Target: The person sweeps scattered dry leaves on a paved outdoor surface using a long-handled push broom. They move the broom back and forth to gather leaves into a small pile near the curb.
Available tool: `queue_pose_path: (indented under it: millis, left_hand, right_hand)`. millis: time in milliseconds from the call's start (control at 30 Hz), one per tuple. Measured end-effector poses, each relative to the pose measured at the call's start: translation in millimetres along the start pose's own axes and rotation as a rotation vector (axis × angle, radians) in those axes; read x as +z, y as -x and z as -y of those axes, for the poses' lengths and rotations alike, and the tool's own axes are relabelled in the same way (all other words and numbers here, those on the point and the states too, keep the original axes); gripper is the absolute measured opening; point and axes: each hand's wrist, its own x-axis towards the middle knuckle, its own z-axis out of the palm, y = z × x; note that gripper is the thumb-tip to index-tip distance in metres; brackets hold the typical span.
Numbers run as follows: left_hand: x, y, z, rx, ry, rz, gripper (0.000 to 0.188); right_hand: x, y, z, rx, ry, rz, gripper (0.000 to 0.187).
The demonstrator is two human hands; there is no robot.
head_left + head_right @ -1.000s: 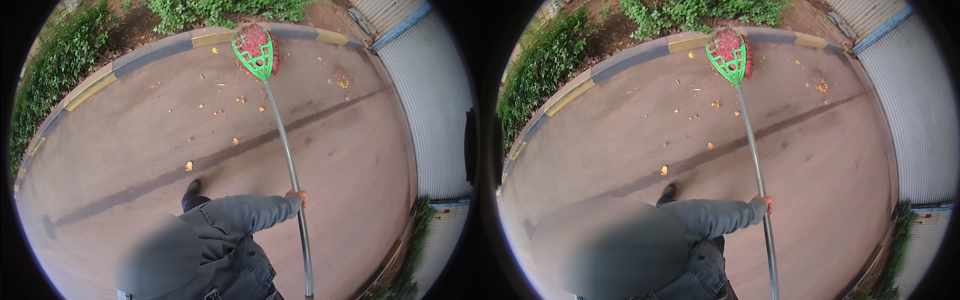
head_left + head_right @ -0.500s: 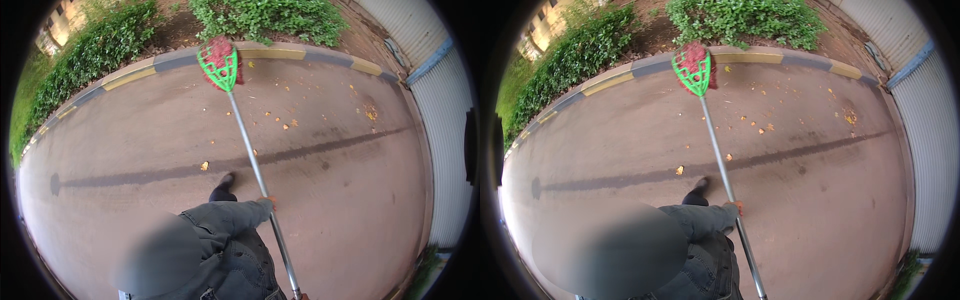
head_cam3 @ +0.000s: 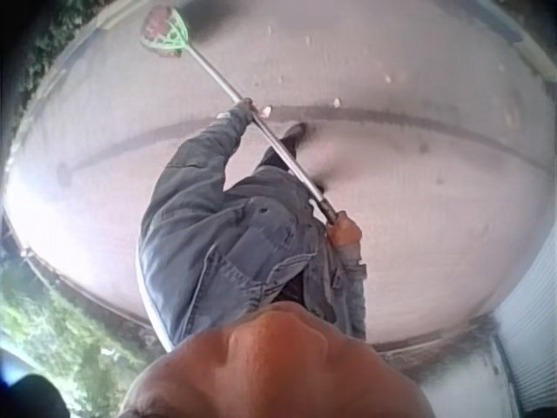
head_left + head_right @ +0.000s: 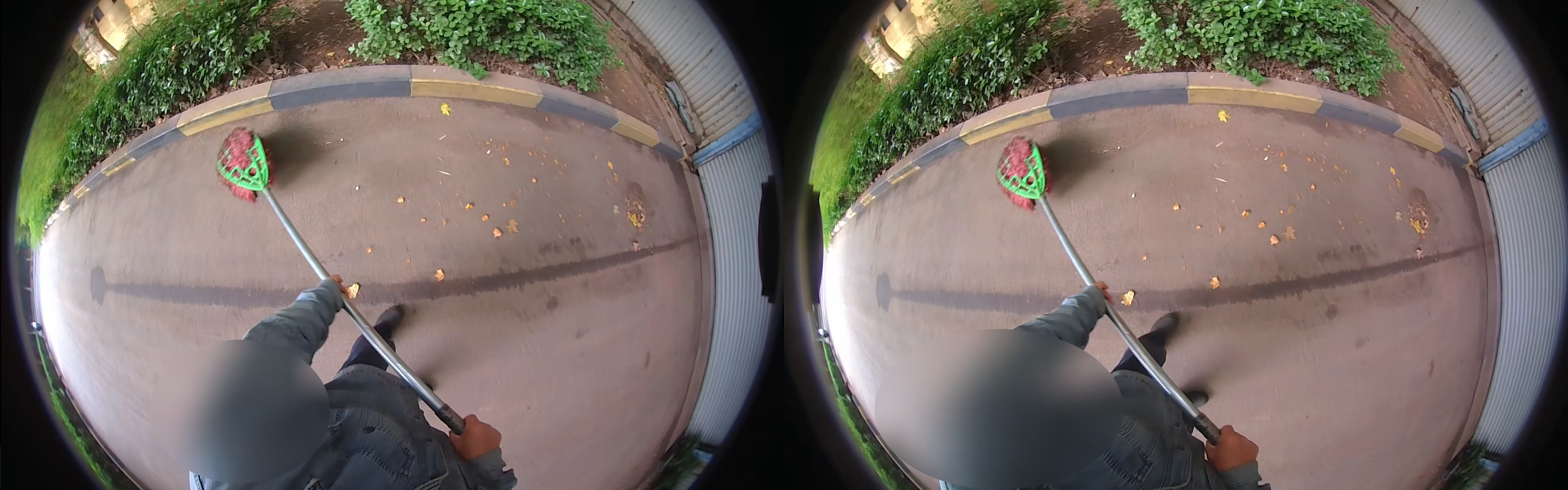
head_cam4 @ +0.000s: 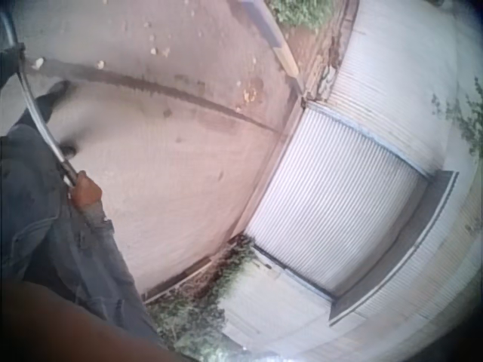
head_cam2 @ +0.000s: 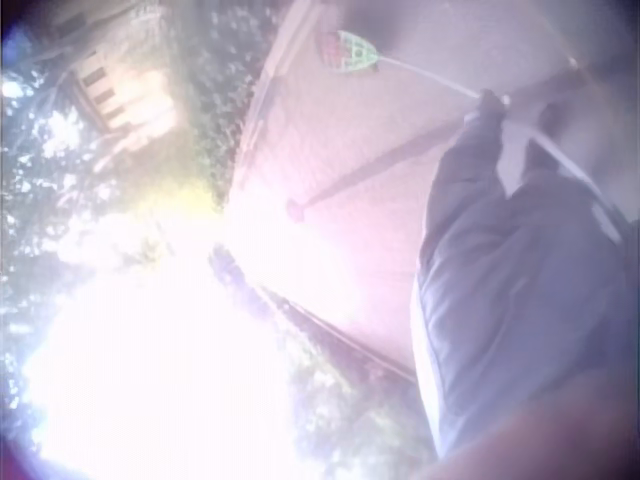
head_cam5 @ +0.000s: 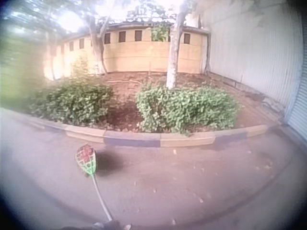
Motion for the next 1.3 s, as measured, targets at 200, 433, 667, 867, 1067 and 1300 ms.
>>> queue_pose_path:
  millis: [200,433,667,867,1067,1300]
  left_hand:
    - [-15.8,-25.4,-74.2,-0.305,0.599,-0.198,0.015]
    - [110.5,-53.3,13.5,-0.295,0.189,0.174,0.012]
    - [283.0,128.9,29.9,-0.281,-0.124,0.246,0.007]
    - [362.7,201.2,82.8,-0.143,-0.331,0.412,0.020]
    - [383.7,295.8,172.4,-0.071,-0.337,0.365,0.014]
    - [389.2,327.0,250.2,-0.102,-0.276,0.258,0.015]
  right_hand:
    - [-55.2,-53.7,61.5,-0.100,0.003,-0.050,0.023]
    - [-56.9,10.4,33.3,0.245,-0.027,-0.114,0.020]
    - [63.2,153.3,-19.6,0.721,-0.304,0.039,0.017]
    - [87.2,194.4,-60.6,0.791,-0.423,0.078,0.020]
    - [124.9,251.4,-138.9,0.788,-0.516,0.107,0.023]
    - [157.3,312.7,-266.5,0.731,-0.564,0.237,0.026]
